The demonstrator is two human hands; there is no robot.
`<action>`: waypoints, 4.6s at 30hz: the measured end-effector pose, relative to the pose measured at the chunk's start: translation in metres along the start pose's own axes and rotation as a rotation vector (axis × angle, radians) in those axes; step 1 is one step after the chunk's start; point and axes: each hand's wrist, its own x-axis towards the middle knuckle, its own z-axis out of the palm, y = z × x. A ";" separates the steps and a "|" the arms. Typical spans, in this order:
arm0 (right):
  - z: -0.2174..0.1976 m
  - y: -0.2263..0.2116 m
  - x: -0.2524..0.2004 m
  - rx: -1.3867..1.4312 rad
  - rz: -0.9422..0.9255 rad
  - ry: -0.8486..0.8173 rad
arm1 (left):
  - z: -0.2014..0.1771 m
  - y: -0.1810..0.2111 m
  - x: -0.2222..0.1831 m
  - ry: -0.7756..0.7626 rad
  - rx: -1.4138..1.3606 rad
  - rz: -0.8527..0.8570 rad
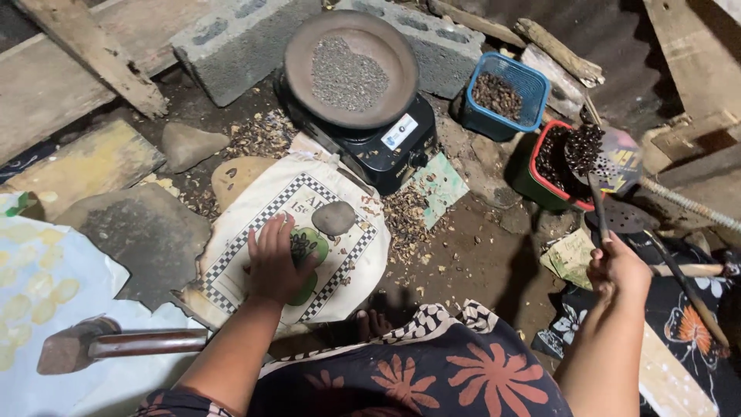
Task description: Cracking nuts one by one using a small hammer and stirring nuts in a roasting pan on a stove.
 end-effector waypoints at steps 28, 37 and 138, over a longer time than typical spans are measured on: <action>0.361 -0.102 -0.095 -1.012 -0.588 -0.288 | -0.002 -0.003 0.009 0.215 0.073 0.112; 0.376 -0.068 -0.112 -0.573 -0.544 -0.353 | -0.002 -0.005 0.009 0.204 0.046 0.102; 0.421 0.045 -0.253 -1.243 -1.284 -0.940 | 0.046 -0.029 0.022 -0.108 -0.029 -0.185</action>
